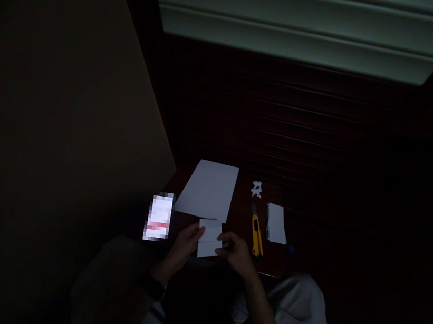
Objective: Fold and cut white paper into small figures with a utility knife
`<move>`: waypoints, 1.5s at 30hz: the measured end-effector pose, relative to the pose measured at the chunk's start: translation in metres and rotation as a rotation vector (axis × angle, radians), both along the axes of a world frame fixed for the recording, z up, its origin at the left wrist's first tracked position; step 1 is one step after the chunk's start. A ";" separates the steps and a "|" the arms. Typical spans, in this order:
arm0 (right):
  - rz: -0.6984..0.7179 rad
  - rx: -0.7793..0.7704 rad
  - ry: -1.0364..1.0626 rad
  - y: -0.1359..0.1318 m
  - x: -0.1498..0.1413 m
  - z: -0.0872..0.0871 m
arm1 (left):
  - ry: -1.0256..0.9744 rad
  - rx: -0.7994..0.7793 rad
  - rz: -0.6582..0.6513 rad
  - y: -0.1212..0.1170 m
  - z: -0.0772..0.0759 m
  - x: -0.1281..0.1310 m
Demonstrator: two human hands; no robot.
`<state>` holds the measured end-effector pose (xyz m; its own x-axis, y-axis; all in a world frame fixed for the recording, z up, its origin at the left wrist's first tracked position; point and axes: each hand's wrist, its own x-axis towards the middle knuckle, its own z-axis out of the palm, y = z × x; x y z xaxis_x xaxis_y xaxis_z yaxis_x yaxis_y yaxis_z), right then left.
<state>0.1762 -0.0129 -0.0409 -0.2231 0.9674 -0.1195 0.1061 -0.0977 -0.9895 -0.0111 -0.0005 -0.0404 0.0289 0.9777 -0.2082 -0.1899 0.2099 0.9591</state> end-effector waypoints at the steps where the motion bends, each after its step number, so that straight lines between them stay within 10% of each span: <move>1: 0.001 -0.001 0.005 0.000 0.000 0.000 | -0.001 0.003 -0.004 0.000 -0.001 0.000; 14: 0.025 -0.035 0.010 0.001 -0.001 0.004 | -0.003 0.023 -0.001 0.000 0.001 0.001; 26: -0.254 0.045 0.003 0.007 -0.011 -0.009 | 0.062 0.005 -0.146 -0.001 0.003 0.000; 45: -0.056 -0.088 0.130 0.005 -0.001 0.004 | 0.051 -0.003 -0.173 -0.002 0.003 0.000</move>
